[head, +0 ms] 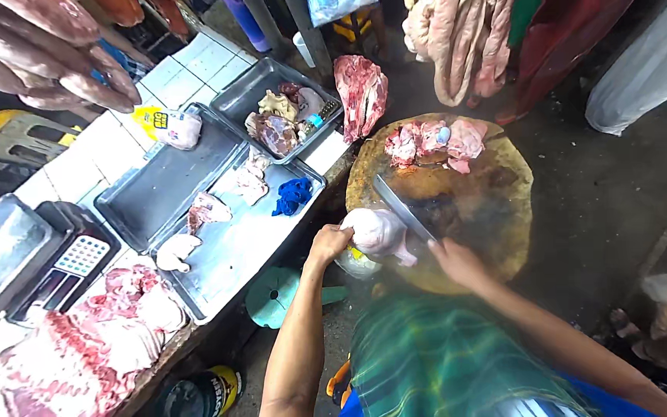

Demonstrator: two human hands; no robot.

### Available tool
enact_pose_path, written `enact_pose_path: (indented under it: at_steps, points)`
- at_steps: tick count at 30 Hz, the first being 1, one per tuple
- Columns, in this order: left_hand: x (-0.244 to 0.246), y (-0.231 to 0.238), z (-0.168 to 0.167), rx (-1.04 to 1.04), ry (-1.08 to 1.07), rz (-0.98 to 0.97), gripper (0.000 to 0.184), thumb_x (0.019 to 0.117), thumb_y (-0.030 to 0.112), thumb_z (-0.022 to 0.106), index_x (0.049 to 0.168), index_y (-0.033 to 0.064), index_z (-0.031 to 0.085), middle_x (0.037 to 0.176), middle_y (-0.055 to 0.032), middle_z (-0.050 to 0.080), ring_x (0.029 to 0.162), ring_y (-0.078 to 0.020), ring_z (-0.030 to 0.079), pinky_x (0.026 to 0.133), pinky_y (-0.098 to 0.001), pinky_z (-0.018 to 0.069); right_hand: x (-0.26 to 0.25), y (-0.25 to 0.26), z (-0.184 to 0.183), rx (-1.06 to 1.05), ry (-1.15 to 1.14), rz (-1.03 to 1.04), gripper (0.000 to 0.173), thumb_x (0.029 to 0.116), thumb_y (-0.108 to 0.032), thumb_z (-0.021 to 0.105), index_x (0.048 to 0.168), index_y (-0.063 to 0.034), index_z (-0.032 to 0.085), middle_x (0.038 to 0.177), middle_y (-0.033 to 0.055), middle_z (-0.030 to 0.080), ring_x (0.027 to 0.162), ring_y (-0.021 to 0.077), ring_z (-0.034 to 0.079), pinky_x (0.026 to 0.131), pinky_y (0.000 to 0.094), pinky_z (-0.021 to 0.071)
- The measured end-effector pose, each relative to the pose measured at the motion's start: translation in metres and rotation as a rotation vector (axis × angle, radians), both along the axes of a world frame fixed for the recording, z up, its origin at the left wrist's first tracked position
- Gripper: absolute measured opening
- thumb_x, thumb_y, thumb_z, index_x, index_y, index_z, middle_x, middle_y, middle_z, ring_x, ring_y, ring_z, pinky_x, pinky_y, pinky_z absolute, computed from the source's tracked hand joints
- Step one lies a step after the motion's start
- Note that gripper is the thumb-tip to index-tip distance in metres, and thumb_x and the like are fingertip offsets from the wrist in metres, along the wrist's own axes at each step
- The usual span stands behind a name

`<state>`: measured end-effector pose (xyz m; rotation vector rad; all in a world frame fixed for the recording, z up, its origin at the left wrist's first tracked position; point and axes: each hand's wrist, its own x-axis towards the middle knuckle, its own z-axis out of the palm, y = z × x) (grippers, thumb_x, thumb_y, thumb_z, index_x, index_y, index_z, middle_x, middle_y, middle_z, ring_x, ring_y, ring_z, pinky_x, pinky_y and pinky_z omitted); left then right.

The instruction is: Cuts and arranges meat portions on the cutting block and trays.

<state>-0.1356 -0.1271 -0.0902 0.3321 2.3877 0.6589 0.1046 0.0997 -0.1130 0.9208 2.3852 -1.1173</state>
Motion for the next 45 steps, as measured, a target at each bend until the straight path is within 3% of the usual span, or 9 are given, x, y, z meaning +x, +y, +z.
enact_pose_path:
  at_steps: [6, 10, 15, 19, 22, 26, 29, 36, 45]
  points:
    - [0.000, -0.007, -0.001, -0.005, -0.013, 0.013, 0.044, 0.0979, 0.043, 0.055, 0.076, 0.0073, 0.066, 0.068, -0.0097, 0.062, 0.065, -0.0257, 0.060, 0.062, -0.0521, 0.0476, 0.005, -0.007, 0.015, 0.020, 0.117, -0.016, 0.063, 0.1080, -0.059, 0.029, 0.118, -0.0062, 0.062, 0.093, 0.0161, 0.068, 0.092, 0.0320, 0.069, 0.084, 0.0540, 0.0550]
    - [-0.004, -0.001, 0.006, -0.013, 0.000, -0.051, 0.046, 0.0980, 0.044, 0.055, 0.075, 0.0065, 0.067, 0.072, -0.0126, 0.064, 0.072, -0.0310, 0.063, 0.066, -0.0593, 0.0481, -0.015, -0.009, 0.059, 0.173, 0.731, -0.035, 0.056, 0.1087, -0.051, 0.034, 0.110, -0.0035, 0.063, 0.068, 0.0049, 0.060, 0.059, 0.0186, 0.062, 0.056, 0.0432, 0.0555]
    - [-0.008, 0.001, 0.001, -0.018, -0.028, -0.031, 0.044, 0.0969, 0.043, 0.056, 0.074, 0.0077, 0.066, 0.068, -0.0096, 0.062, 0.064, -0.0261, 0.060, 0.061, -0.0536, 0.0478, -0.056, -0.012, 0.084, 0.098, 1.266, -0.078, 0.066, 0.1072, -0.059, 0.031, 0.116, 0.0003, 0.059, 0.070, 0.0044, 0.060, 0.054, 0.0113, 0.057, 0.047, 0.0332, 0.0531]
    - [-0.009, -0.004, 0.002, -0.004, -0.054, 0.003, 0.043, 0.0986, 0.041, 0.055, 0.075, 0.0076, 0.066, 0.067, -0.0079, 0.062, 0.062, -0.0226, 0.059, 0.060, -0.0487, 0.0482, -0.022, -0.011, -0.019, 0.110, 0.347, 0.038, 0.067, 0.1072, -0.060, 0.031, 0.119, -0.0023, 0.063, 0.088, 0.0184, 0.070, 0.084, 0.0347, 0.071, 0.078, 0.0565, 0.0584]
    - [-0.012, -0.014, -0.002, -0.006, -0.086, 0.041, 0.040, 0.0993, 0.038, 0.054, 0.076, 0.0076, 0.066, 0.066, -0.0061, 0.061, 0.060, -0.0191, 0.058, 0.059, -0.0436, 0.0475, -0.011, 0.002, -0.025, 0.064, -0.090, 0.094, 0.073, 0.1056, -0.065, 0.025, 0.123, -0.0045, 0.062, 0.106, 0.0208, 0.070, 0.105, 0.0384, 0.069, 0.090, 0.0599, 0.0543]
    - [-0.012, -0.030, -0.020, 0.062, -0.225, 0.149, 0.045, 0.1052, 0.037, 0.044, 0.082, 0.0063, 0.067, 0.065, -0.0035, 0.064, 0.051, -0.0110, 0.055, 0.049, -0.0296, 0.0449, 0.004, 0.020, -0.013, 0.028, -0.071, -0.040, 0.071, 0.1072, -0.062, 0.024, 0.121, -0.0038, 0.062, 0.106, 0.0209, 0.069, 0.105, 0.0365, 0.068, 0.091, 0.0571, 0.0532]
    - [0.013, -0.048, -0.032, 0.248, -0.680, 0.395, 0.045, 0.1085, 0.040, 0.033, 0.081, 0.0121, 0.054, 0.057, 0.0017, 0.049, 0.041, -0.0074, 0.042, 0.040, -0.0222, 0.0370, 0.034, 0.032, -0.004, 0.054, -0.018, -0.101, 0.072, 0.1061, -0.065, 0.025, 0.120, -0.0056, 0.063, 0.099, 0.0199, 0.069, 0.097, 0.0373, 0.069, 0.085, 0.0593, 0.0535]
    - [0.079, -0.052, -0.043, 0.735, -1.275, 0.598, 0.054, 0.1059, 0.043, 0.021, 0.069, 0.0199, 0.052, 0.051, 0.0067, 0.040, 0.038, -0.0056, 0.038, 0.037, -0.0212, 0.0346, 0.126, 0.052, 0.019, 0.030, -0.072, -0.002, 0.069, 0.1042, -0.066, 0.033, 0.112, -0.0074, 0.067, 0.086, 0.0169, 0.067, 0.083, 0.0360, 0.068, 0.076, 0.0610, 0.0531]
    - [0.027, -0.032, -0.040, 0.647, -1.280, 0.515, 0.052, 0.1046, 0.041, 0.027, 0.065, 0.0162, 0.049, 0.049, 0.0058, 0.038, 0.035, -0.0037, 0.036, 0.033, -0.0175, 0.0312, -0.069, 0.036, -0.026, 0.089, 0.050, 0.261, 0.066, 0.1051, -0.063, 0.036, 0.113, -0.0045, 0.066, 0.102, 0.0222, 0.070, 0.102, 0.0416, 0.069, 0.086, 0.0658, 0.0534]
